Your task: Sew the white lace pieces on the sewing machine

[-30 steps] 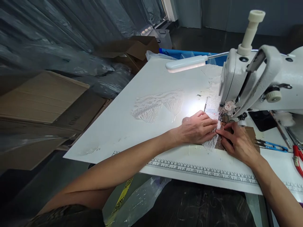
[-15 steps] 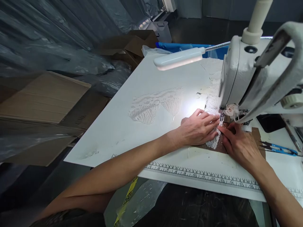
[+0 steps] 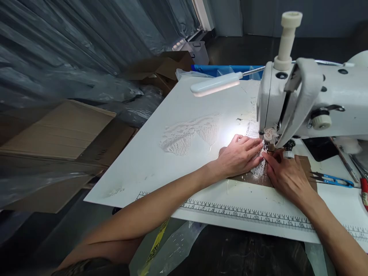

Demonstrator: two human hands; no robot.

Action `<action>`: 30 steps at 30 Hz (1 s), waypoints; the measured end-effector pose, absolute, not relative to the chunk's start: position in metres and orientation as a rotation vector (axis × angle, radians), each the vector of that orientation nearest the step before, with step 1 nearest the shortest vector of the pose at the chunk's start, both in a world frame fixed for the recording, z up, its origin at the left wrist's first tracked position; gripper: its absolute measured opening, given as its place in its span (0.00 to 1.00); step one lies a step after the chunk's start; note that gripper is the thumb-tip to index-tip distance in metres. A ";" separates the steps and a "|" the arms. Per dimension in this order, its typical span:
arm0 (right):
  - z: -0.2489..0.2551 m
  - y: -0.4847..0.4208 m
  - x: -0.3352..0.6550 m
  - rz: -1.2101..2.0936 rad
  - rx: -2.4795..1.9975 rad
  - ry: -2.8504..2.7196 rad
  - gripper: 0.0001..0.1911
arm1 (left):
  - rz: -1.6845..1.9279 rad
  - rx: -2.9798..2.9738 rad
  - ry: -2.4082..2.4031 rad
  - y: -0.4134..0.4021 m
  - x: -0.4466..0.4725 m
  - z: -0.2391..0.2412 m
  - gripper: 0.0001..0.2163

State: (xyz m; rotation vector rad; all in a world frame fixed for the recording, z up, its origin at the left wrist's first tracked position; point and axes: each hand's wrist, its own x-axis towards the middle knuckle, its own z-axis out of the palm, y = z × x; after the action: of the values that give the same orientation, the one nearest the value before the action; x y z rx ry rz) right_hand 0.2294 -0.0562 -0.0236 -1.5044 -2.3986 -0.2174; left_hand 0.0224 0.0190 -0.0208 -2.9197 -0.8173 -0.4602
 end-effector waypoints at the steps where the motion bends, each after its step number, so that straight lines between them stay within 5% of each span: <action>1: -0.024 -0.058 0.230 -0.208 -1.485 -2.398 0.20 | -0.521 -2.909 -0.832 0.020 0.023 -0.021 0.18; 5: -0.025 -0.062 0.230 -0.208 -1.467 -2.382 0.20 | -0.634 -2.878 -0.941 0.036 0.027 -0.018 0.15; 14: -0.035 -0.066 0.230 -0.101 -1.508 -2.302 0.22 | -0.293 -2.999 -1.037 0.090 0.035 -0.006 0.18; 30: -0.024 -0.062 0.234 0.242 -1.642 -1.814 0.17 | -0.588 -3.359 -0.474 0.027 -0.002 -0.012 0.11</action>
State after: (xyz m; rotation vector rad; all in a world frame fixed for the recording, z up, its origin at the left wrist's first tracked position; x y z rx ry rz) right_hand 0.2338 -0.0617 -0.0244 -1.6421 -1.8145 0.2423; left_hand -0.0021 0.0270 -0.0116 -3.3592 -0.4743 -0.5877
